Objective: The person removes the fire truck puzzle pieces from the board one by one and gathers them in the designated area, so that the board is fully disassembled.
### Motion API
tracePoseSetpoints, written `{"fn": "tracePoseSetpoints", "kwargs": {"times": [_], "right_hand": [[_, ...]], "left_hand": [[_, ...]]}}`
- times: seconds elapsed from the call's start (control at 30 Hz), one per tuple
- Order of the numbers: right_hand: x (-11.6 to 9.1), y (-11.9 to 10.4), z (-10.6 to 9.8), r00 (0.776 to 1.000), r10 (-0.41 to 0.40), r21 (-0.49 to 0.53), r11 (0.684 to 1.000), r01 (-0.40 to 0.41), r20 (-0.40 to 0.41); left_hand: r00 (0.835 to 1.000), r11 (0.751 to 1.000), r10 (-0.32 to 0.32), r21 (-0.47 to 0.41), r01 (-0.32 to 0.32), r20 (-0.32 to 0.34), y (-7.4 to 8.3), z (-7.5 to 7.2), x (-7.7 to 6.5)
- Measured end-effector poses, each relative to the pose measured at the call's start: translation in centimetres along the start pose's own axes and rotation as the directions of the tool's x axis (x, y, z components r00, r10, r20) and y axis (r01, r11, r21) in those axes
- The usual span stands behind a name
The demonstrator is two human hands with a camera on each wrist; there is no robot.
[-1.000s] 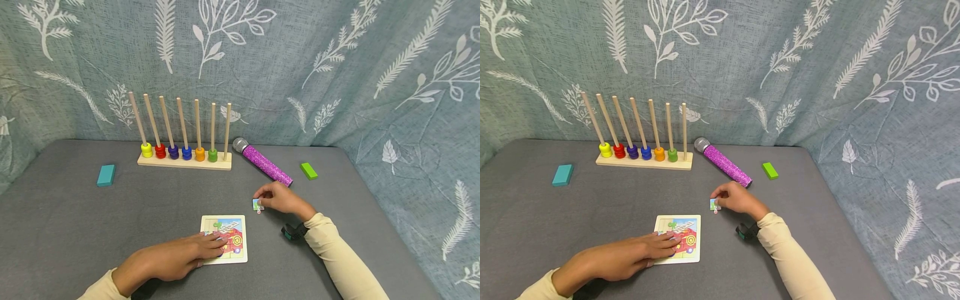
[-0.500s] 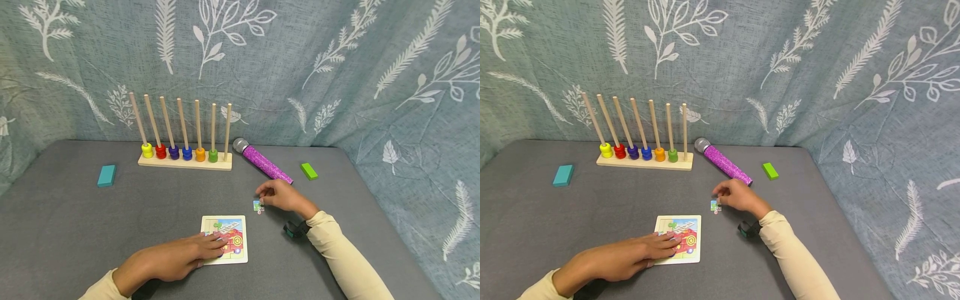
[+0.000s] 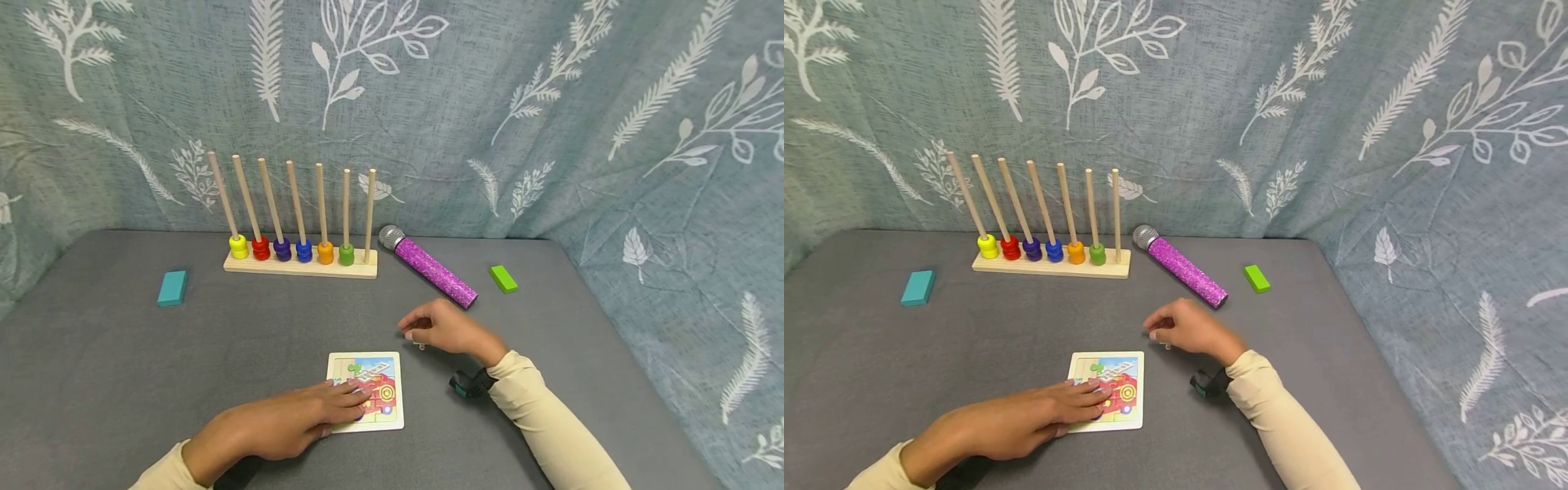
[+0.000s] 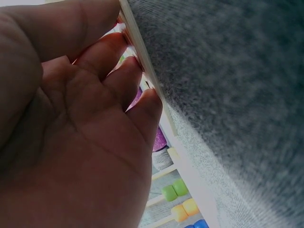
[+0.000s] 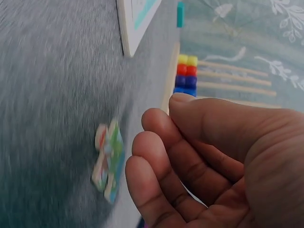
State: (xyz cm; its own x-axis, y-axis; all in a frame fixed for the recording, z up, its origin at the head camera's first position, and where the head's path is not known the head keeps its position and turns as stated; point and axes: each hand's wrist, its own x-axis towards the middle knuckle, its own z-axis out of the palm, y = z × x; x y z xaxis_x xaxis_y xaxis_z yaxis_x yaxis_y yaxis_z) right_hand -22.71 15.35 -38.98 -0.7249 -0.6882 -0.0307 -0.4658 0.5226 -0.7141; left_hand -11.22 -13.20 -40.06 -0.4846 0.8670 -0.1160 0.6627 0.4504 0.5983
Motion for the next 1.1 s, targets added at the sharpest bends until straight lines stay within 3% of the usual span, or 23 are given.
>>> {"fn": "tracePoseSetpoints", "kwargs": {"times": [0.27, 0.53, 1.1], "right_hand": [[0.4, -1.1, 0.9, 0.996, -0.077, -0.006, 0.997, 0.077, 0.035], [0.8, -2.2, 2.1, 0.993, -0.084, 0.080, 0.994, 0.077, 0.088], [2.4, -4.0, 3.9, 0.969, -0.159, 0.087, 0.986, 0.145, 0.191]], "left_hand": [[1.000, 1.000, 0.002, 0.007, -0.002, 0.002, 0.0, 0.0, 0.0], [1.000, 0.999, -0.024, -0.035, 0.025, 0.018, 0.0, -0.3, 0.0], [1.000, 1.000, 0.012, 0.012, -0.012, 0.005, -0.1, -0.2, -0.1]]}}
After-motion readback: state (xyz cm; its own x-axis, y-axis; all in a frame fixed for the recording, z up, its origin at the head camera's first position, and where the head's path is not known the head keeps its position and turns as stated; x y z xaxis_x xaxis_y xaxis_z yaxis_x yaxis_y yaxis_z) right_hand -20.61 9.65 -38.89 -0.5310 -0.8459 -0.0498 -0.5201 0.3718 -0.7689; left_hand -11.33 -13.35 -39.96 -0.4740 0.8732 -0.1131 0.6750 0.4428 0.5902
